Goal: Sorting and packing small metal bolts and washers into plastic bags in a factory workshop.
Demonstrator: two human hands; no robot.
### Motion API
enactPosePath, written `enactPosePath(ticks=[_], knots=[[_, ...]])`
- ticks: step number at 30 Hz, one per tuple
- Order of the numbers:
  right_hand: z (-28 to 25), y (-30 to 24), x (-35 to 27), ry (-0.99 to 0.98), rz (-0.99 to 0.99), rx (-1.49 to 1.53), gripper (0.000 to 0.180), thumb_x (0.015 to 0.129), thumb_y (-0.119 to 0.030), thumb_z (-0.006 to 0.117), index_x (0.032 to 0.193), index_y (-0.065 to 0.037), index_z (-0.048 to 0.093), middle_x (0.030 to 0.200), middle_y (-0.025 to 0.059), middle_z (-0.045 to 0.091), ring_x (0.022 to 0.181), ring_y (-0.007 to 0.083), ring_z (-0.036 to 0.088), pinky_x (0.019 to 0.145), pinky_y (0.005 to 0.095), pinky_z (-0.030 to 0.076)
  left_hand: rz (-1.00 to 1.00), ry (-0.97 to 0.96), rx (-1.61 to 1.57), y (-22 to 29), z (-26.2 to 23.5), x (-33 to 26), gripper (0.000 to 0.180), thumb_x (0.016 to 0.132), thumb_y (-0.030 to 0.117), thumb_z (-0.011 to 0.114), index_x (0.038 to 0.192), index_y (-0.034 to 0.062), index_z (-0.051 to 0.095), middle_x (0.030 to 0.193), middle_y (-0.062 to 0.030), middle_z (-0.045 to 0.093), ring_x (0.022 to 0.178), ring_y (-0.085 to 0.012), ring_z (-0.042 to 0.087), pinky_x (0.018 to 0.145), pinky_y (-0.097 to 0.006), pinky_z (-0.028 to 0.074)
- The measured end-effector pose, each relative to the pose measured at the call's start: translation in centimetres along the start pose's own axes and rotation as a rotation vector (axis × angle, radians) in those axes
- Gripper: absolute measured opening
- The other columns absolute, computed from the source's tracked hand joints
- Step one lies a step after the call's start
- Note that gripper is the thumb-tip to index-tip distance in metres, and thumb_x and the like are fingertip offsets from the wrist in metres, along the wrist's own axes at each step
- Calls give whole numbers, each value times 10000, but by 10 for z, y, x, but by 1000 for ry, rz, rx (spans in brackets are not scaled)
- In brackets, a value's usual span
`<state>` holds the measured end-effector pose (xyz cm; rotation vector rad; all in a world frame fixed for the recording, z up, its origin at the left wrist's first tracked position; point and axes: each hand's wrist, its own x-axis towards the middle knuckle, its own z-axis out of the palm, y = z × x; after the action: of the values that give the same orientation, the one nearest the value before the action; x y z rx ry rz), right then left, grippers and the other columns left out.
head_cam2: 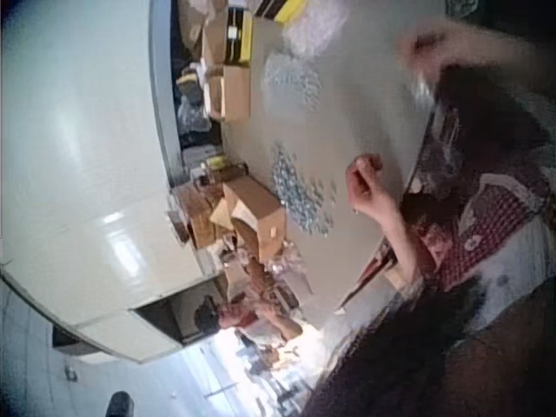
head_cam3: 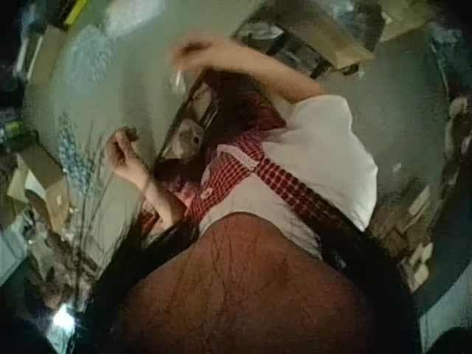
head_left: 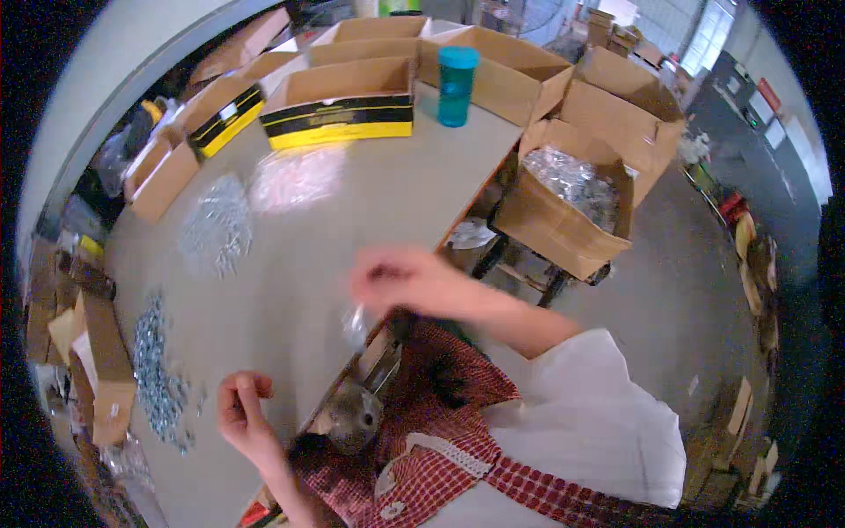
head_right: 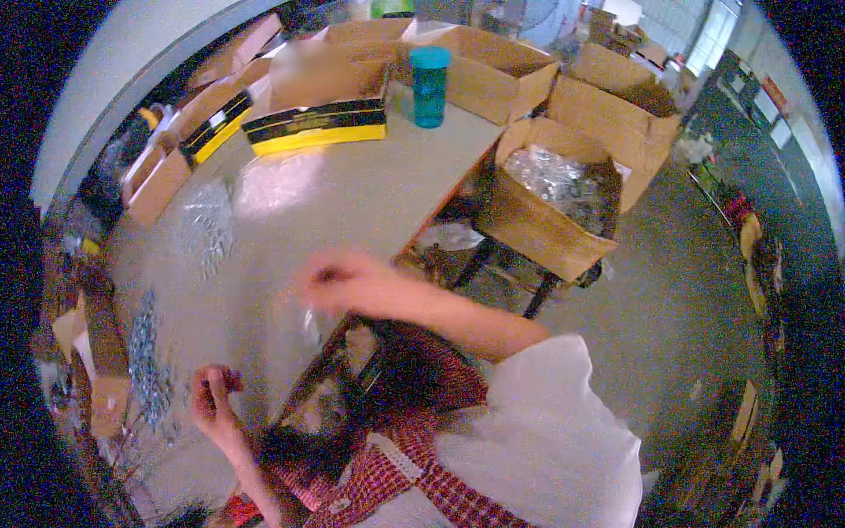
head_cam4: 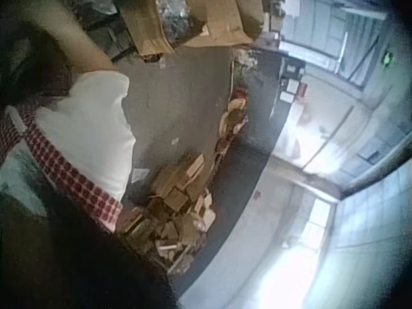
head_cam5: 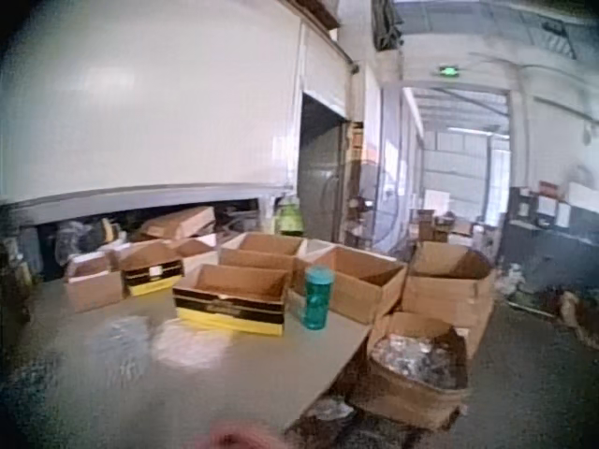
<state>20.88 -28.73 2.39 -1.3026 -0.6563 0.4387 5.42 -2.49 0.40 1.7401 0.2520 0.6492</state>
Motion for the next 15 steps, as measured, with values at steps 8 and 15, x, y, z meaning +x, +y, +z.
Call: enactPosePath(ticks=[8, 15], knots=[[-107, -19, -43, 752, -214, -193, 89, 916, -65, 596, 998, -58, 630, 936, 11, 648, 841, 127, 612, 777, 284, 499, -133, 136, -124, -28, -2, -8, 91, 984, 100, 569, 944, 28, 608, 792, -25, 623, 713, -89, 544, 641, -232, 439], [-76, 47, 93, 265, 11, -1041, 268, 922, -199, 624, 1113, -12, 614, 957, 136, 638, 930, 254, 652, 817, 338, 518, -186, 105, -46, -28, -10, -8, 77, 973, 78, 585, 1025, 27, 612, 839, -30, 650, 732, -80, 569, 639, -231, 461]])
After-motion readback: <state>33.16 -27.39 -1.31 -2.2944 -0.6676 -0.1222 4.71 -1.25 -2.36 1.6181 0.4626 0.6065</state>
